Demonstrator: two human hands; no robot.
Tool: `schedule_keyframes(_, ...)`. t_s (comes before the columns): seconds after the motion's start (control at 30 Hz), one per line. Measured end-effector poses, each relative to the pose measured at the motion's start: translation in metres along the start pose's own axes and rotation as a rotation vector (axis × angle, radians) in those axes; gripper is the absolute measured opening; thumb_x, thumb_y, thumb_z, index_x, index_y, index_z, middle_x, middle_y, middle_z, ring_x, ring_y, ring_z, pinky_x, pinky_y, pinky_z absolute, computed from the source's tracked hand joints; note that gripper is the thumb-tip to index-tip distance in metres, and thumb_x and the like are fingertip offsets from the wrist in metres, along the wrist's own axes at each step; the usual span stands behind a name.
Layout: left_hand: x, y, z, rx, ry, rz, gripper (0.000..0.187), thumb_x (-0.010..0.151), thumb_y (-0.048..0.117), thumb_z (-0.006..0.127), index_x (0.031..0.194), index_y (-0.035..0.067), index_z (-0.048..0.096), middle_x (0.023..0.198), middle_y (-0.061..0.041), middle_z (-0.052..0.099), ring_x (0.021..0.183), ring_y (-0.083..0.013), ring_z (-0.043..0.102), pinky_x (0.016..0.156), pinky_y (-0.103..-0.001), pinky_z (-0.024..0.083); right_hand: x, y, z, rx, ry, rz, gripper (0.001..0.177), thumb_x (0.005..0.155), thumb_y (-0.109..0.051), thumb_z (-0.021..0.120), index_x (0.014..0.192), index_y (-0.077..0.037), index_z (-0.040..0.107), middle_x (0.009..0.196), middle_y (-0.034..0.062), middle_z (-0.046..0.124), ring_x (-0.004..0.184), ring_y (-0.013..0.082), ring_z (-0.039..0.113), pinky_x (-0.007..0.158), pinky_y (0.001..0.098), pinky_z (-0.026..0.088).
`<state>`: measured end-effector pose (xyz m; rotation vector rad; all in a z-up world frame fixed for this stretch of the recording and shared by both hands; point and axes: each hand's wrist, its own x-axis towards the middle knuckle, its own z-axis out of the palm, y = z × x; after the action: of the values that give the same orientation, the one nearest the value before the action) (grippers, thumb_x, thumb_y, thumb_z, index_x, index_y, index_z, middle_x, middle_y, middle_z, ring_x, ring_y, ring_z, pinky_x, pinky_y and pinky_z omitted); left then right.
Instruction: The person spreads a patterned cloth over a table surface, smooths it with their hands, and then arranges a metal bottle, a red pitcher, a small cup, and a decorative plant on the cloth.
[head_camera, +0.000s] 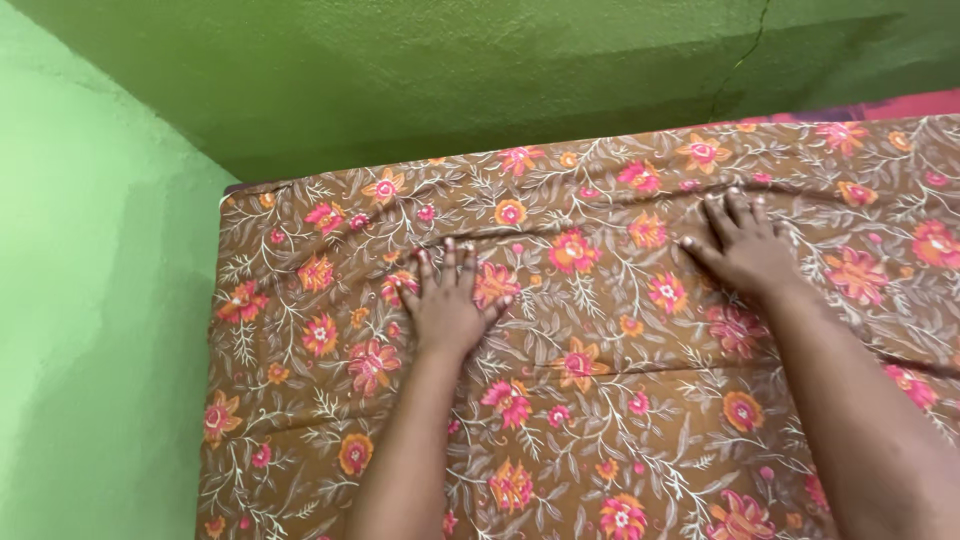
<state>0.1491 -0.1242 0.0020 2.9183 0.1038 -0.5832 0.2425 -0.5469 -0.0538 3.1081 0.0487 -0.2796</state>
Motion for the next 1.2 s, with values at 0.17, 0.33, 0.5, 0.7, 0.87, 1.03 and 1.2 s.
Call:
schedule_keyframes(0.17,-0.034,0.027,0.056,0.132,0.289,0.142,0.094,0.099,0.074,0.026,0.165,0.009,0.015,0.17,-0.016,0.004,0.153,-0.0441,0.0,0.117,-0.074,0.008,-0.055,-0.012,-0.006,0.422,0.142,-0.083,0.082,0.094,-0.069,0.037,0.163,-0.029,0.021,0.172,0.0081,0.013,0.155,0.0339,0.016,0.122,0.0581,0.016)
schedule_keyframes(0.33,-0.183,0.067,0.147,0.125,0.662,0.496,0.098,0.093,0.084,0.017,0.16,0.013,0.009,0.17,-0.012,-0.002,0.15,-0.0411,-0.001,0.112,-0.071,-0.001,-0.205,-0.021,0.041,0.198,0.306,-0.217,0.076,0.096,-0.062,0.042,0.159,-0.023,0.029,0.169,0.0135,0.021,0.155,0.0359,0.015,0.121,0.0612,0.01)
schedule_keyframes(0.5,-0.214,0.069,0.125,0.152,0.007,0.309,0.095,0.09,0.084,0.02,0.164,0.026,0.001,0.172,-0.006,-0.003,0.155,-0.0386,-0.002,0.118,-0.074,-0.005,-0.22,0.001,0.056,0.058,0.224,-0.088,0.076,0.09,-0.068,0.043,0.157,-0.035,0.029,0.167,0.0091,0.017,0.155,0.0321,0.011,0.118,0.0644,0.004)
schedule_keyframes(0.7,-0.222,0.077,0.123,0.198,-0.278,0.19,0.094,0.091,0.084,0.017,0.165,0.03,-0.002,0.174,-0.002,-0.006,0.158,-0.0364,-0.004,0.119,-0.07,-0.006,-0.217,-0.001,0.06,0.147,0.169,-0.101,0.075,0.098,-0.065,0.039,0.162,-0.028,0.026,0.169,0.006,0.018,0.157,0.0322,0.009,0.122,0.065,0.0)
schedule_keyframes(0.87,-0.222,0.066,0.149,0.241,0.547,0.355,0.09,0.091,0.085,0.017,0.162,0.03,0.008,0.168,-0.001,0.006,0.153,-0.0332,0.005,0.115,-0.07,0.001,-0.316,0.013,0.068,0.074,0.092,-0.144,0.074,0.096,-0.07,0.04,0.158,-0.03,0.031,0.17,0.0068,0.02,0.157,0.0264,0.013,0.123,0.0567,0.004)
schedule_keyframes(1.03,-0.236,0.071,0.142,0.185,-0.128,0.124,0.091,0.092,0.082,0.017,0.166,0.031,0.003,0.173,0.002,-0.001,0.158,-0.0334,0.001,0.122,-0.07,0.002,-0.369,0.133,0.061,0.373,0.099,0.301,0.078,0.091,-0.064,0.041,0.159,-0.028,0.029,0.17,0.0063,0.013,0.153,0.035,0.012,0.118,0.0563,0.022)
schedule_keyframes(1.2,-0.281,0.072,0.166,0.177,-0.125,0.121,0.096,0.095,0.081,0.026,0.166,0.021,0.002,0.173,-0.005,-0.007,0.157,-0.0389,-0.003,0.12,-0.07,0.004,-0.413,0.14,0.074,0.247,0.123,0.292,0.078,0.093,-0.065,0.042,0.161,-0.03,0.025,0.17,0.01,0.018,0.154,0.0362,0.016,0.121,0.0556,0.023)
